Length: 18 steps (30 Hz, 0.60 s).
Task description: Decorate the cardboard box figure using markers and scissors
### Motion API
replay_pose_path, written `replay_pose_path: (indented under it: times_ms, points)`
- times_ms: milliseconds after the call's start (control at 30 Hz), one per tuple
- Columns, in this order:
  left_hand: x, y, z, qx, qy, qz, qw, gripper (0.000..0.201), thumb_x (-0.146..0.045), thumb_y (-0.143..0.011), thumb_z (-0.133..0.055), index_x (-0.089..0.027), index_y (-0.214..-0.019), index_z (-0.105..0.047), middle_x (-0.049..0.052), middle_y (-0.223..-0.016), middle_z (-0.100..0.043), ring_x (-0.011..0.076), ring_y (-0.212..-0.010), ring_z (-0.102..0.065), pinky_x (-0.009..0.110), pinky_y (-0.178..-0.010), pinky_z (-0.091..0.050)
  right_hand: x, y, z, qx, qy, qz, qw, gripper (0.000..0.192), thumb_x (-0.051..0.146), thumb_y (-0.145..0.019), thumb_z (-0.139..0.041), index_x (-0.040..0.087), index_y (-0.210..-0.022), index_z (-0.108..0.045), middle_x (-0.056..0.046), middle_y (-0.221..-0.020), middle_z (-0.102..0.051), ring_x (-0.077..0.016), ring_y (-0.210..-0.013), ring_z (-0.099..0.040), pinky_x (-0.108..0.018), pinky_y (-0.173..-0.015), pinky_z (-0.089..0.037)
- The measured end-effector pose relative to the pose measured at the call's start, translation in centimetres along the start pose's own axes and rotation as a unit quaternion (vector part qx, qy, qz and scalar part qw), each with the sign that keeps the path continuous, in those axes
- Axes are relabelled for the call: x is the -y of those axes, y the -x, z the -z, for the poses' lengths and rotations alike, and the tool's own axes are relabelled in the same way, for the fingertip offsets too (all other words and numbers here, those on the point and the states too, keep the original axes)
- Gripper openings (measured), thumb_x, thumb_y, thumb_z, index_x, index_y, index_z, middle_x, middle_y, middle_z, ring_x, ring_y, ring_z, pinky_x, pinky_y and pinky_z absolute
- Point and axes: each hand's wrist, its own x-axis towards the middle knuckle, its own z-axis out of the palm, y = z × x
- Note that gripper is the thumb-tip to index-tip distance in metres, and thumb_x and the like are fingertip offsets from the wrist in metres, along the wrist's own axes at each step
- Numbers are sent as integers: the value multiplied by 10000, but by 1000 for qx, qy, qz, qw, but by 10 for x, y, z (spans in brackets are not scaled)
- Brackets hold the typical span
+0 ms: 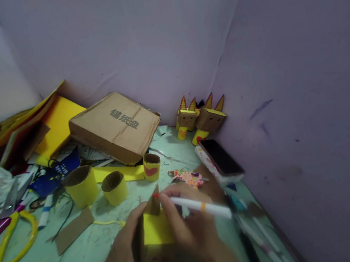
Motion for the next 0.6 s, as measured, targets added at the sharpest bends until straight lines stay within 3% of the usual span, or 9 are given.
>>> replay_pose_path:
  times_ms: [133, 367, 500, 600]
  points:
    - [4, 0, -2, -2, 2, -6, 1000, 837, -235, -595, -732, -213, -1358, -388, 136, -1364, -570, 375, -1236, -542, 532, -1046, -444, 4, -1, 0, 41, -39, -29, 998, 159, 203, -827, -624, 188, -671, -652, 17, -512, -624, -102, -425, -550, -179, -373, -378]
    - [-8, -2, 0, 17, 14, 0, 1000, 723, -246, -638, -729, -247, -1299, -437, 91, -1301, -617, 353, -1210, -565, 477, -988, -506, -1, 4, 1, 13, -41, -72, 996, 173, 248, -846, -621, 195, -687, -662, 8, -540, -623, -116, -474, -562, -201, -397, -367]
    - [-5, -2, 0, 3, 15, 10, 1000, 798, -241, -610, -753, -232, -1326, -402, 115, -1342, -589, 372, -1230, -549, 515, -1022, -474, 1, 2, 1, 58, -45, -53, 996, 173, 222, -837, -617, 186, -672, -650, 16, -512, -610, -104, -438, -548, -182, -371, -357]
    - [-4, -2, 1, 12, 24, 5, 1000, 783, -221, -615, -739, -235, -1329, -417, 96, -1317, -599, 363, -1247, -535, 502, -1036, -462, -3, 2, 0, 27, -25, -29, 999, 152, 204, -851, -619, 190, -704, -654, 20, -545, -622, -101, -465, -566, -176, -407, -401]
